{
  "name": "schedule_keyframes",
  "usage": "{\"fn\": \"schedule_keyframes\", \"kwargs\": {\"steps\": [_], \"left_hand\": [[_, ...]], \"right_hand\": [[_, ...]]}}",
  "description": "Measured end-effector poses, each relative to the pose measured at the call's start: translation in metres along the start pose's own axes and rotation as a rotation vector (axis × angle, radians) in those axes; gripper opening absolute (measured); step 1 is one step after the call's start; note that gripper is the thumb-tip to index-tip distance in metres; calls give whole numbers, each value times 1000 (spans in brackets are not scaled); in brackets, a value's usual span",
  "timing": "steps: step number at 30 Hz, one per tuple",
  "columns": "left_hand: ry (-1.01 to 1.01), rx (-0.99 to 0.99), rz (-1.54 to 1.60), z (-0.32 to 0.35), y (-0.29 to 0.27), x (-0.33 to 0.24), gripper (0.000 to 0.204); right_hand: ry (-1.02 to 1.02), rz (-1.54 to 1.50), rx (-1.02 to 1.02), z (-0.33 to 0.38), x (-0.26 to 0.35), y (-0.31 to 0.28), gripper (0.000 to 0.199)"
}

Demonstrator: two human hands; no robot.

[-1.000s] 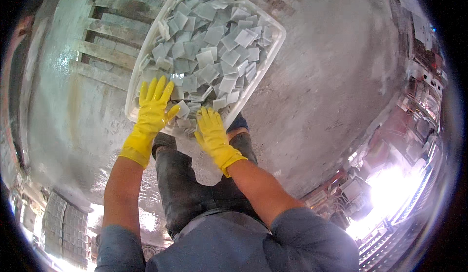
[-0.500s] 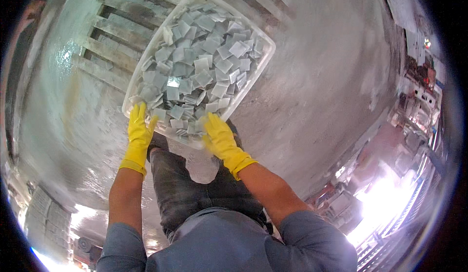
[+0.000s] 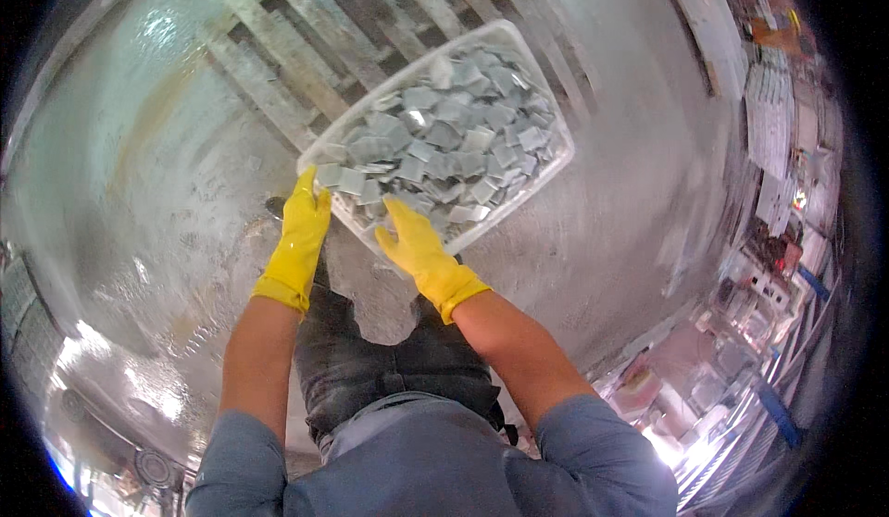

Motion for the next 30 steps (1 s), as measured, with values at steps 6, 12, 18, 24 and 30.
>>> {"fn": "schedule_keyframes", "kwargs": {"steps": [6, 12, 18, 24, 30], "left_hand": [[-42, 44, -45, 53, -114, 104, 57], [-386, 44, -265, 193, -251, 289, 64], [-796, 140, -269, 400, -313, 358, 64], [-935, 273, 50, 432, -344, 343, 54], [-620, -138, 68, 320, -474, 310, 54]], "right_hand": [[172, 272, 80, -60, 50, 49, 58], [450, 416, 177, -70, 90, 29, 49], [228, 366, 214, -102, 144, 9, 54], [-122, 596, 539, -165, 294, -37, 47], [111, 502, 631, -237, 372, -77, 52]]}}
Point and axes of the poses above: each hand's wrist, its own z-axis away from the middle knuckle, its own y-axis out of the palm, x = y × z, the point moved 7 cm from there along -z, towards the middle knuckle
